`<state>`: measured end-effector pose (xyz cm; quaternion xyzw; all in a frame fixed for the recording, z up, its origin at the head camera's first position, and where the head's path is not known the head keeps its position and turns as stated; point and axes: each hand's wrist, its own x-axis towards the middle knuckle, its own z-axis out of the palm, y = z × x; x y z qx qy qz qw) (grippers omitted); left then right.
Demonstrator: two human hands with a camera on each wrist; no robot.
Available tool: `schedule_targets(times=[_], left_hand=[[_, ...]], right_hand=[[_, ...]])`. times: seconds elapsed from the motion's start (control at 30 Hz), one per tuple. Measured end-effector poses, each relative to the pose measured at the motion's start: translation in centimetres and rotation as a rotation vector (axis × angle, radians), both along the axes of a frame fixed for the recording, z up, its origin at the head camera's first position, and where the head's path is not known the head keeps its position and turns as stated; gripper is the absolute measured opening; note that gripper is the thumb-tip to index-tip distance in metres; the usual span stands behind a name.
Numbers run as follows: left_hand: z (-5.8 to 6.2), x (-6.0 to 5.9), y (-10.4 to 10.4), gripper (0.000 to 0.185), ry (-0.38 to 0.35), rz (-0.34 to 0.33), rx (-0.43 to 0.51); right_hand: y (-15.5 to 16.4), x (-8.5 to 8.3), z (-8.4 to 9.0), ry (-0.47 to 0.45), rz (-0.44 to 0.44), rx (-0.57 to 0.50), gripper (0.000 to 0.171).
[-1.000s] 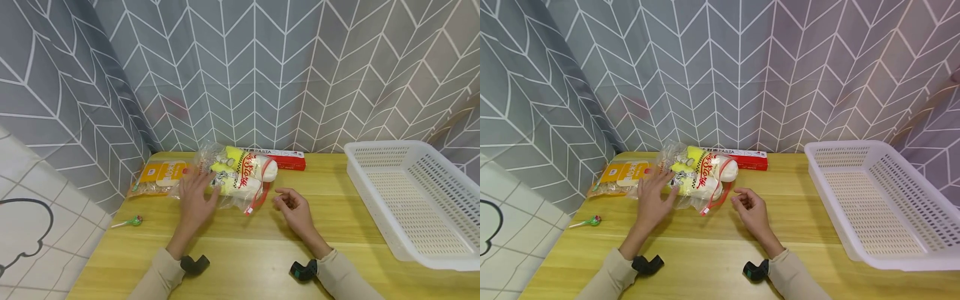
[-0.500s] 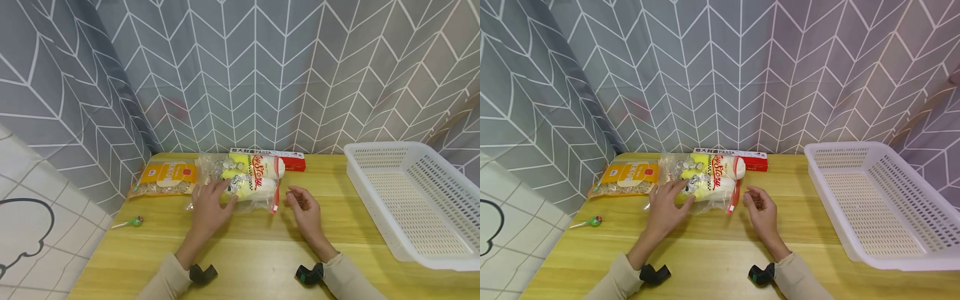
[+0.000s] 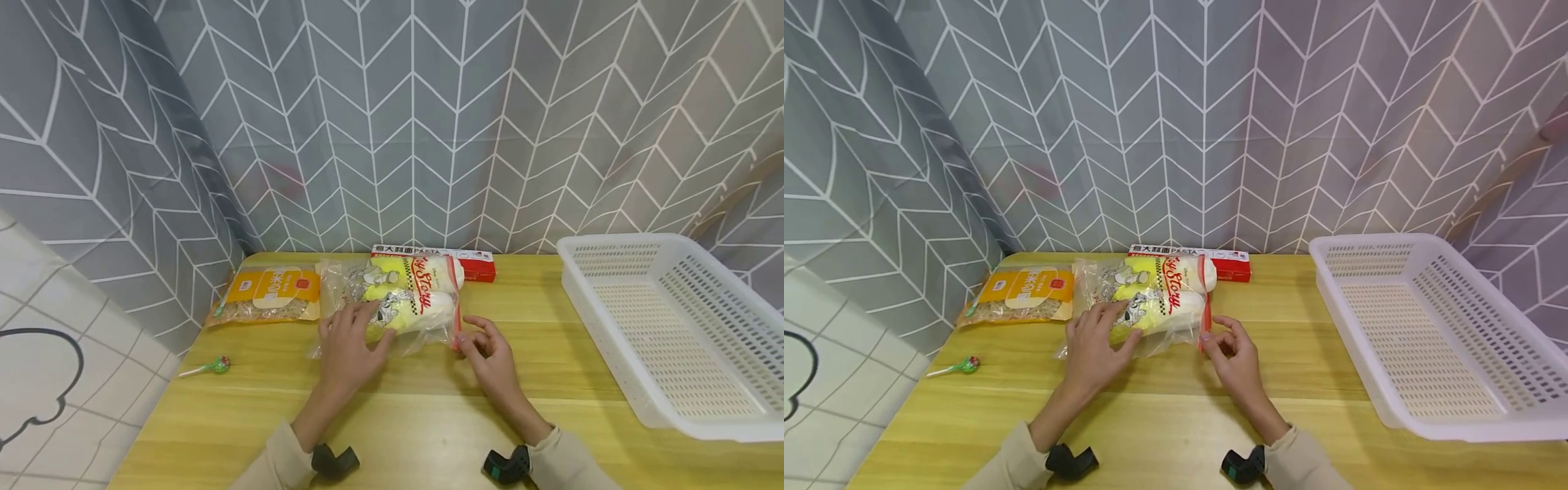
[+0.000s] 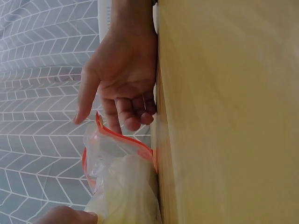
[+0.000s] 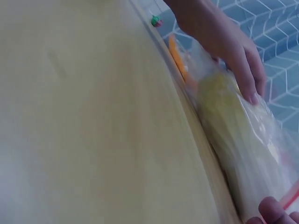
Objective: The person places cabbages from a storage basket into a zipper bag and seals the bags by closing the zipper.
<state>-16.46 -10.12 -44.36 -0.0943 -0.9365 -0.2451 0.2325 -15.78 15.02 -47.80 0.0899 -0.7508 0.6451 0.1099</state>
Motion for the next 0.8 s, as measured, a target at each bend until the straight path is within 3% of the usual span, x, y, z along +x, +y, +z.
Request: schedule_targets(times=[0.23,0.43,0.67,0.8], left_hand=[[-0.3,0.0,0.0,0.054,0.0,-0.002,-0.004],[-0.4,0.0,0.1,0.054,-0.002,-0.005,-0.003],[0.1,-0.1,0.0,0.054,0.009,-0.011,0.007],[0.5,0.0,-0.2,0.052,-0.033,-0.008,0.002]], right_hand=[[-1.4,0.5,0.2,-0.051,0.047,-0.118,0.047],[-1.6,0.6,0.5,-0.087,0.027,-0.214,0.046],[-1.2,0.2,0.6,-0.112,-0.091,-0.179,0.026],[-0.7,-0.1,0.4,-0.088,-0.146,-0.129,0.019]])
